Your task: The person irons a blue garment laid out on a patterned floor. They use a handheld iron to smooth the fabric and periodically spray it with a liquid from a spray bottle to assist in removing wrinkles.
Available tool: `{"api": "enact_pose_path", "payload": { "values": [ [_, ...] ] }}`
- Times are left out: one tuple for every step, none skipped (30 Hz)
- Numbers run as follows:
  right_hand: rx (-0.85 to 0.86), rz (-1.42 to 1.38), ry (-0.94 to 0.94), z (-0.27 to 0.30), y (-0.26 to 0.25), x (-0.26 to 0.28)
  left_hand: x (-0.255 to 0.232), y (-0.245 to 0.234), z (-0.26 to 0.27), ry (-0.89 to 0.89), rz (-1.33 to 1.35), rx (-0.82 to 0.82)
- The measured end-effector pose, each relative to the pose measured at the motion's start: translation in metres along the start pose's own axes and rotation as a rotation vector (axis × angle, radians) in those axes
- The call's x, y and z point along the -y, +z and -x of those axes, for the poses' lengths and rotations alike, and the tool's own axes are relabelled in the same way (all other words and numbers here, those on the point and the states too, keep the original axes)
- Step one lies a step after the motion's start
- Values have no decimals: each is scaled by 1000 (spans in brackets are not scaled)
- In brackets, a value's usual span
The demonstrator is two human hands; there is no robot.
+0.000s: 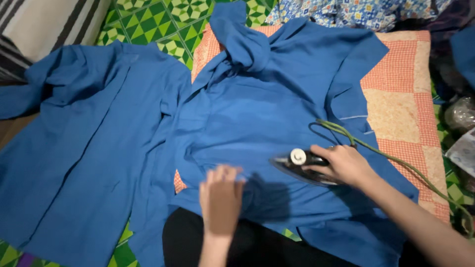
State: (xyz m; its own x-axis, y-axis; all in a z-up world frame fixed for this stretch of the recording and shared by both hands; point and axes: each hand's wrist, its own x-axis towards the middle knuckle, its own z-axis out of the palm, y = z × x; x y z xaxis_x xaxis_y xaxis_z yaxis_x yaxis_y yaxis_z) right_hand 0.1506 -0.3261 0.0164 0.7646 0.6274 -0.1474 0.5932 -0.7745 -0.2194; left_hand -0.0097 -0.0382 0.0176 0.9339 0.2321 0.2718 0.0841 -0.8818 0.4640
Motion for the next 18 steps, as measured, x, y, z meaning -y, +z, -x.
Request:
{"api": "enact_pose_path", "payload": {
  "values": [
    [-15,-5,58,-1,3,9,10,-1,-9,-15,-11,-38],
    [-52,-53,-29,-2,4,17,19,0,-15,-30,-34,-53],
    [-98,-97,-119,-6,2,23,28,6,-28,-40,-57,-77],
    [-145,-141,-208,-12,0,30,36,10,-38,-49,-80,-101],
    [-104,-91,-144,-17,-1,37,45,12,-42,-143,-42,-47],
    [-64,-41,-80,-24,0,45,53,12,-45,-236,-3,9],
    [-27,6,-16,-31,0,54,58,10,-48,-327,35,64],
    [-21,-27,-47,-37,-1,60,60,8,-51,-351,13,23],
    [-14,-62,-79,-42,-2,66,62,3,-56,-376,-10,-18],
    [-7,-97,-111,-47,-1,73,64,-2,-62,-400,-34,-59],
    [-21,-81,-102,-51,0,80,67,-6,-70,-343,-85,-113],
    [-35,-64,-93,-55,2,88,73,-10,-78,-285,-135,-165],
    [-51,-45,-83,-59,3,94,79,-11,-87,-224,-183,-218],
    [-52,-57,-77,-63,4,101,86,-8,-96,-257,-155,-173],
    [-52,-68,-70,-66,6,106,94,-1,-105,-291,-126,-129],
    [-53,-80,-64,-68,6,109,105,7,-111,-324,-97,-84],
    [-38,-80,-67,-70,6,110,118,15,-116,-338,25,-50],
    [-24,-80,-70,-73,5,110,133,24,-121,-350,146,-17]
  ]
}}
